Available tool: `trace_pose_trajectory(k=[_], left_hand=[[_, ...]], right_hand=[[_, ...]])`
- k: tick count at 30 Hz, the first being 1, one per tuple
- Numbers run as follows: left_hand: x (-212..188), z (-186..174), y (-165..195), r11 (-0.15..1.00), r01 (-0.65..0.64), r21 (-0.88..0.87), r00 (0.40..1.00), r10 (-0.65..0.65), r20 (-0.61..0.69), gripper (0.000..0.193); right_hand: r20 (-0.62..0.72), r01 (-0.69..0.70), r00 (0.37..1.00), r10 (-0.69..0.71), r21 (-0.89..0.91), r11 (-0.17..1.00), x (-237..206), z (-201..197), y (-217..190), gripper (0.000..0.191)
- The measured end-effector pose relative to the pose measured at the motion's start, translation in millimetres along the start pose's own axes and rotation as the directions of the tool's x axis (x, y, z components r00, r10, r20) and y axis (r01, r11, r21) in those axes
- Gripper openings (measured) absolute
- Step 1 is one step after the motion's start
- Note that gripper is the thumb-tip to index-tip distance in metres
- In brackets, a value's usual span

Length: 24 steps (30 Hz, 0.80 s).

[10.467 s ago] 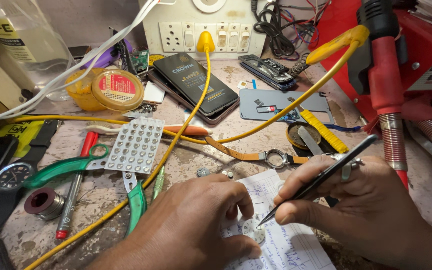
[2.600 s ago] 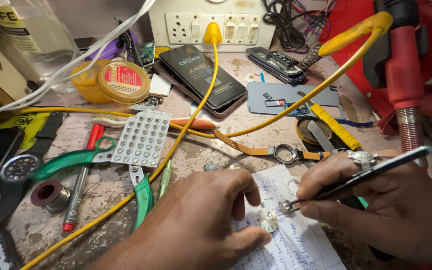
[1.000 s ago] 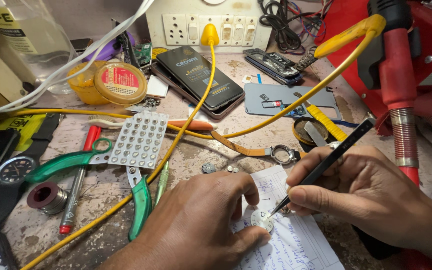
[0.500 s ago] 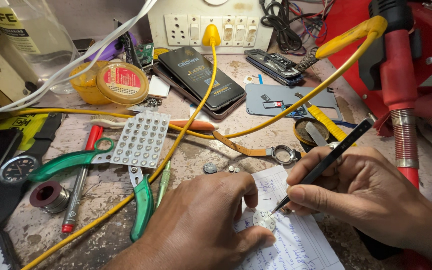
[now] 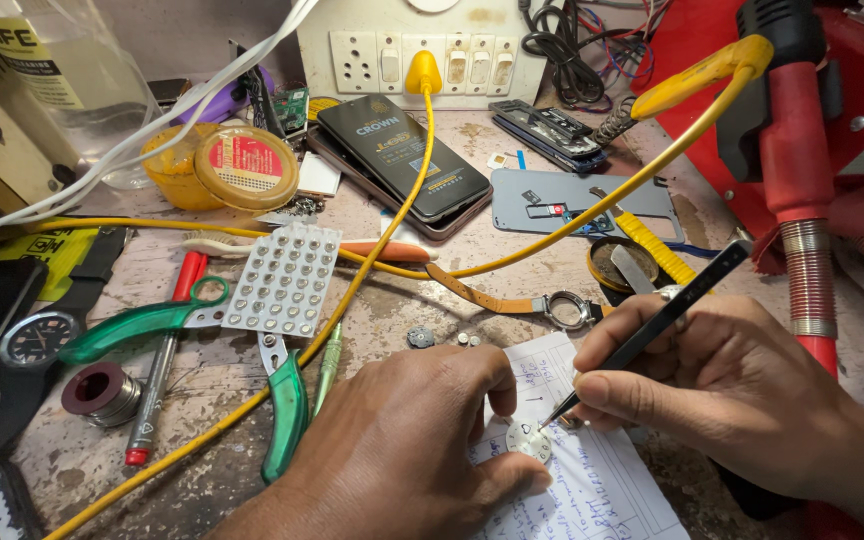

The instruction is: The person repairs a wristwatch at a cluttered workbench. They use tweezers to lift the watch movement from its case, hold and turn small watch parts, and pick at and reposition components of the movement on a paper sheet while the watch case and strap lie on the bench.

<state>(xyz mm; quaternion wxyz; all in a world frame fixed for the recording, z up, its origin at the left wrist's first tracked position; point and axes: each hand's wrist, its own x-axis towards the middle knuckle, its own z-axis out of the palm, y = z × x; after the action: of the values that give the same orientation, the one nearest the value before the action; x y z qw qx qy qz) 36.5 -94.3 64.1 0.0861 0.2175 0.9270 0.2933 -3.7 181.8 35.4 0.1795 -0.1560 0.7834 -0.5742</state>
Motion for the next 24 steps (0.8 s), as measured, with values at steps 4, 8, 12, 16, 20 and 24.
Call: trace_pose_trajectory(k=[4, 8, 12, 16, 20, 24], left_hand=[[0, -1, 2, 1.000, 0.022, 0.003, 1.000, -0.022, 0.015, 0.044], [2, -1, 4, 1.000, 0.029, -0.001, 0.999, -0.029, 0.024, 0.043], [1, -1, 2, 1.000, 0.020, -0.001, 1.000, -0.020, 0.016, 0.043], [0, 1, -1, 0.999, -0.015, -0.035, 0.999, 0.013, -0.031, 0.042], [1, 1, -5, 0.997, -0.034, -0.069, 0.997, 0.029, -0.076, 0.045], [1, -2, -8, 0.989, -0.091, -0.113, 0.994, 0.083, -0.078, 0.048]], right_hand=[[-0.008, 0.020, 1.000, -0.021, -0.097, 0.995, 1, -2, -2, 0.021], [0.049, 0.103, 0.994, -0.101, -0.036, 0.994, 0, -5, 2, 0.020], [0.045, 0.152, 0.988, -0.150, -0.046, 0.987, -1, -7, 5, 0.020], [-0.038, 0.314, 0.931, -0.363, -0.422, 0.850, -15, 4, -1, 0.019], [0.045, 0.532, 0.780, -0.624, -0.574, 0.623, -26, 18, -16, 0.019], [0.232, 0.630, 0.720, -0.654, -0.612, 0.478, -34, 22, -36, 0.023]])
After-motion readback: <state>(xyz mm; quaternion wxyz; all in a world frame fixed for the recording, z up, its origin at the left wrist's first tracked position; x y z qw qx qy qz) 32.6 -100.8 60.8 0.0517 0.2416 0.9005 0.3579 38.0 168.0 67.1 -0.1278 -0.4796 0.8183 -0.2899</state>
